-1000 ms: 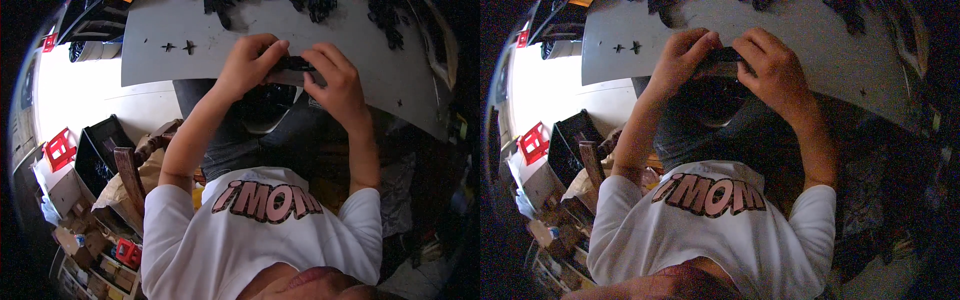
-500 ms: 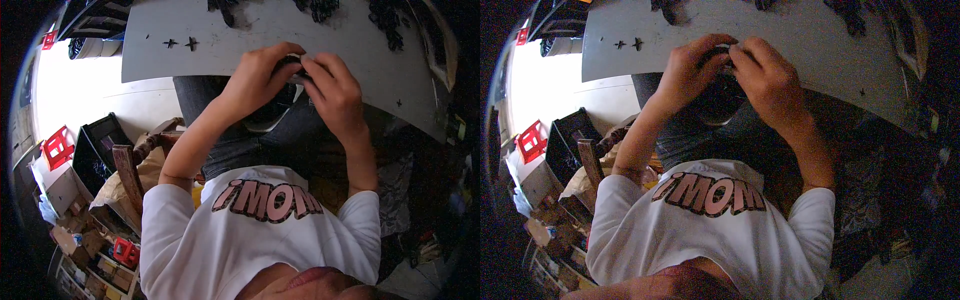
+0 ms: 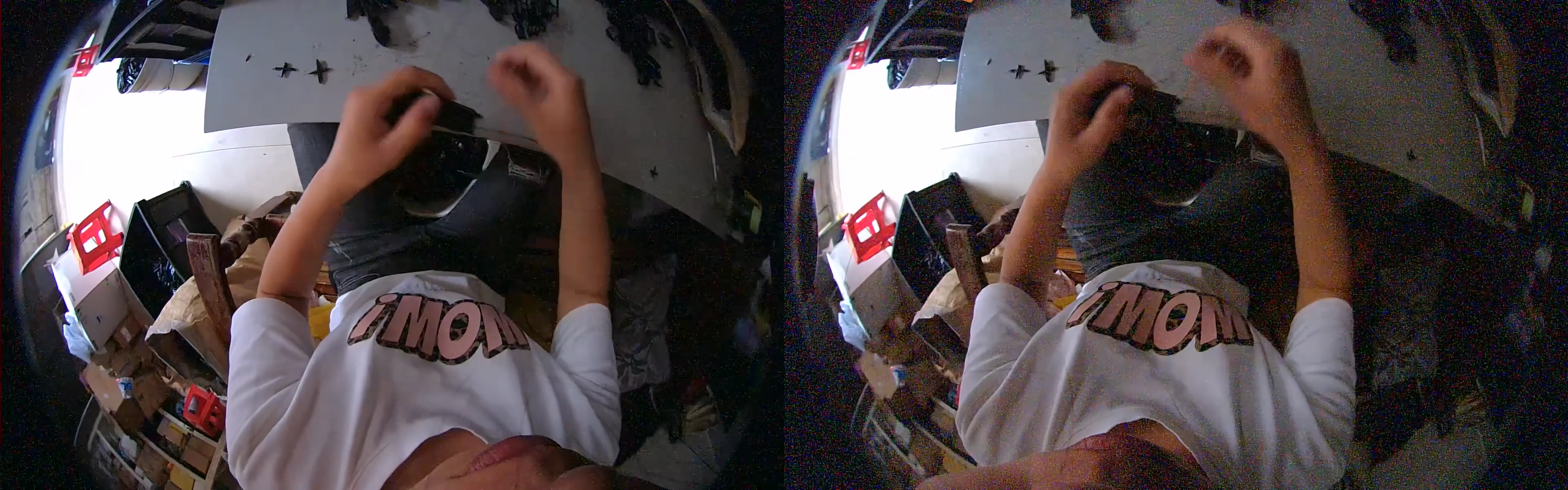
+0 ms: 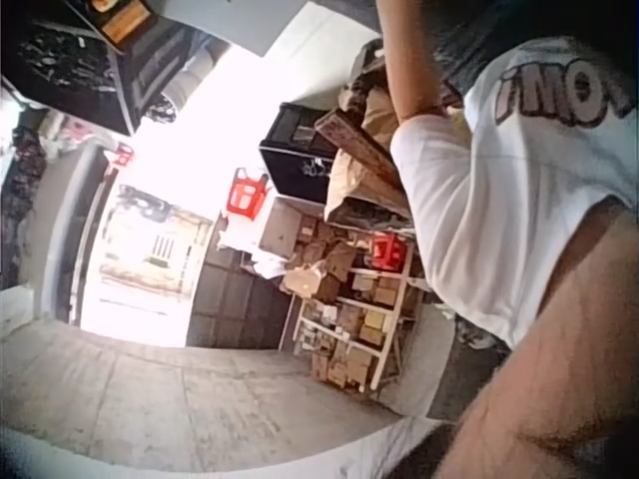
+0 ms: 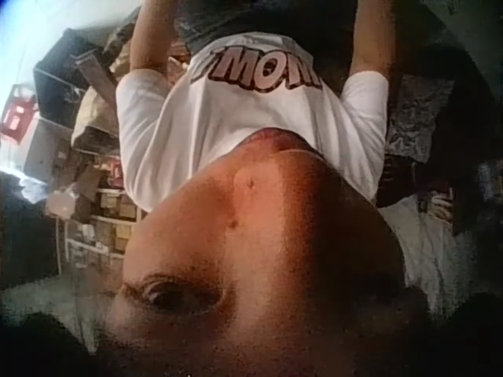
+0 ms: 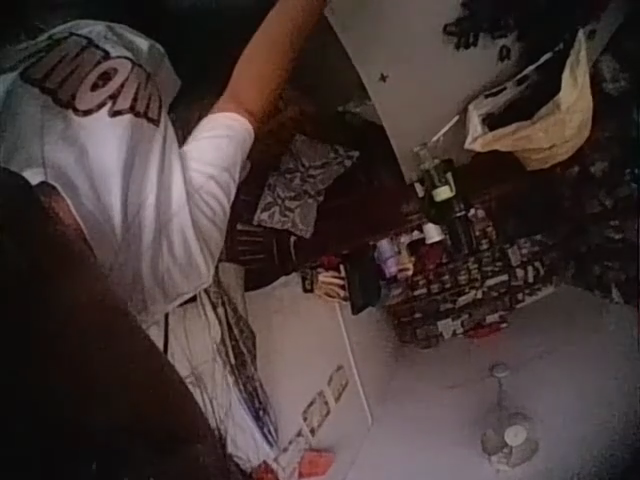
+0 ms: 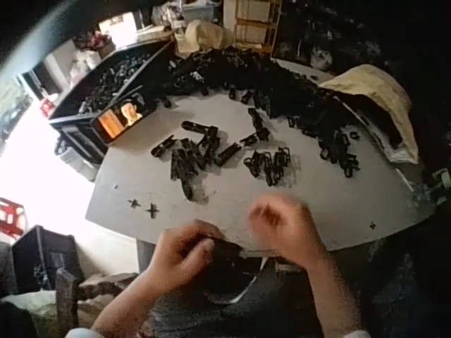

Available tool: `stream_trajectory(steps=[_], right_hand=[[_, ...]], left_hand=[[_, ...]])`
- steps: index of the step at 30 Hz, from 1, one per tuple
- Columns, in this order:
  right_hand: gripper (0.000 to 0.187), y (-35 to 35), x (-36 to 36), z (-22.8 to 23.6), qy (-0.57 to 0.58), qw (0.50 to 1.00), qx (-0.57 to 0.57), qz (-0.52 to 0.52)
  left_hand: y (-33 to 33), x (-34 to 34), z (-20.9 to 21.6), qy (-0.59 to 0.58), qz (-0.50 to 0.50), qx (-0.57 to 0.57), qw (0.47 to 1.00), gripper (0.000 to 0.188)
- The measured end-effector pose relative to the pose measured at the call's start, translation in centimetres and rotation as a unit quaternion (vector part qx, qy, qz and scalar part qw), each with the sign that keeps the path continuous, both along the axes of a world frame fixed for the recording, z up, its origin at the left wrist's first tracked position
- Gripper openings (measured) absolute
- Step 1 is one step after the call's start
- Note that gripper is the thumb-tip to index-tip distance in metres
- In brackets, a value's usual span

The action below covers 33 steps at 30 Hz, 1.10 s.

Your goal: Assembling small black plastic hardware components at a workbench.

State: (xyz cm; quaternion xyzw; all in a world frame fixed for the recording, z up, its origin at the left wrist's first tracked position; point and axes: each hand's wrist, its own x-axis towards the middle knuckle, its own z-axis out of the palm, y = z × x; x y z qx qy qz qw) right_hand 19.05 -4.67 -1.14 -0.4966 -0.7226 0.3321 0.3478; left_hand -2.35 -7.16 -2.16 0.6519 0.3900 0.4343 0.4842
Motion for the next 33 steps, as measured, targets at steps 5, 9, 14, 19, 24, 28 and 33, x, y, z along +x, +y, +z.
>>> stream_trajectory(steps=[5,9,14,19,24,28,33], right_hand=[[0.022,6.0,-3.5,1.0,-0.285,0.933,0.163,-0.15],[0.012,6.9,-3.5,-0.4,-0.359,0.918,0.131,-0.103],[0.016,5.1,0.0,-4.5,-0.103,0.957,0.232,-0.141],[0.02,1.3,1.5,-4.2,0.06,0.966,0.142,-0.206],[0.027,-1.2,4.6,-4.0,-0.058,0.964,0.029,-0.257],[0.036,2.4,11.7,-3.8,-0.284,0.87,0.171,-0.365],[0.038,4.9,19.5,-6.1,-0.397,0.791,0.244,-0.396]], left_hand=[[0.5,-2.6,-0.8,-0.007,0.038,-0.101,0.994,0.016],[2.3,-3.2,-0.7,-0.019,0.083,-0.031,0.996,0.013],[5.4,-2.7,-0.4,0.345,0.211,0.162,0.9,0.025],[6.4,-1.2,-0.6,0.488,0.232,0.118,0.833,0.034],[6.2,-2.2,-1.0,0.467,0.259,0.16,0.83,0.023],[5.2,-4.0,-1.1,0.368,0.285,0.158,0.871,0.014],[3.4,-3.2,0.4,0.145,0.212,0.035,0.966,0.015]])
